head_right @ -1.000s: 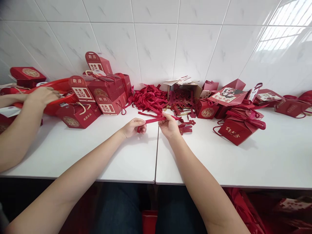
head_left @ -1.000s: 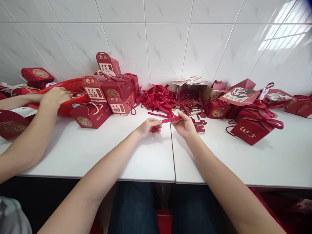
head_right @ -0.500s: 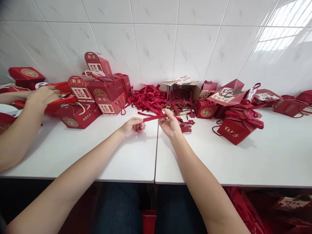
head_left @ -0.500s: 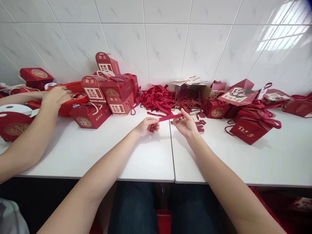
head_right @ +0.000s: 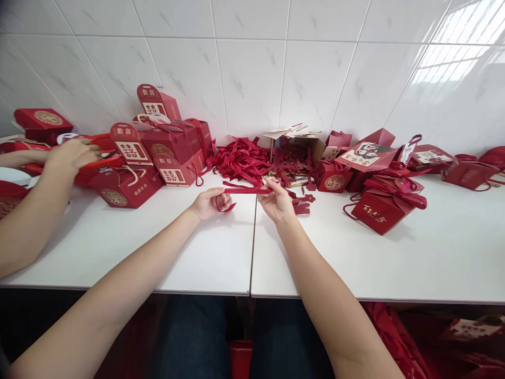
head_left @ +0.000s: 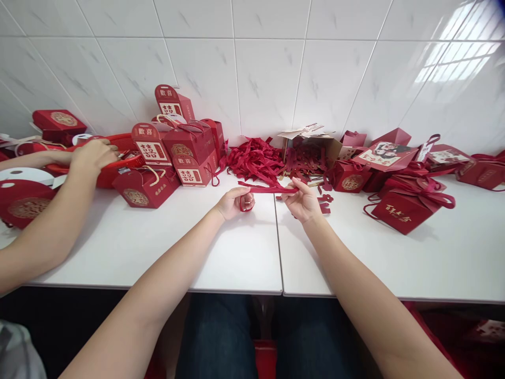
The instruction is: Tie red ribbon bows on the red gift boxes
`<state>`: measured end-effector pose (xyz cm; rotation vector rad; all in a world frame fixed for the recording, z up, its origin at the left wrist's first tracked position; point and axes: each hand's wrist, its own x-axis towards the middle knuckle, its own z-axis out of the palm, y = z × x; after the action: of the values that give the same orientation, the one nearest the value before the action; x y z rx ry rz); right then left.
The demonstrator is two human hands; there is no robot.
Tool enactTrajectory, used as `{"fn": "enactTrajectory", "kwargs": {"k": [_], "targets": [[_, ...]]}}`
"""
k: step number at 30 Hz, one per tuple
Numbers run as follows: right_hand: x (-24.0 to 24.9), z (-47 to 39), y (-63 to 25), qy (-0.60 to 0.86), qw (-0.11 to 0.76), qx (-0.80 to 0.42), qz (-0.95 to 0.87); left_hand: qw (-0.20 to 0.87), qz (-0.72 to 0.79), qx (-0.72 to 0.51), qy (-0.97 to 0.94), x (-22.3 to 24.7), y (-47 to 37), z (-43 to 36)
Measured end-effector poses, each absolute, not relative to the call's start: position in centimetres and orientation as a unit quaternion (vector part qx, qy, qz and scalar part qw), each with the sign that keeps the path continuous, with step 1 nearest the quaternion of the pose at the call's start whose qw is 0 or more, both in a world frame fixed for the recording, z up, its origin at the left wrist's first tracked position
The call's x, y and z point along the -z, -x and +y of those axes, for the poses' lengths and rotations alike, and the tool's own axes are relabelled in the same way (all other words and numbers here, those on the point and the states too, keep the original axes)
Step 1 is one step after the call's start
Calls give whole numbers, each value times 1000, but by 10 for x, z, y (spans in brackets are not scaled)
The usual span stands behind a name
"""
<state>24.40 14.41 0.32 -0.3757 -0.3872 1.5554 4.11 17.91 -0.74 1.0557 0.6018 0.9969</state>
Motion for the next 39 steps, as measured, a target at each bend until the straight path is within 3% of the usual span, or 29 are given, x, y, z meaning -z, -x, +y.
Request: {"fn": "enactTrajectory", "kwargs": {"k": [18,32,39], "targets": [[-13,144,-257,136,736,-647,-145,741,223,-523,-356,-1,-37,179],[-2,150,-251,310,638,-690,-144,690,208,-644,-257,-3,-13,198],[-4,148,-255,287,670,-670,-144,638,249,-692,-230,-1,-2,202]]}}
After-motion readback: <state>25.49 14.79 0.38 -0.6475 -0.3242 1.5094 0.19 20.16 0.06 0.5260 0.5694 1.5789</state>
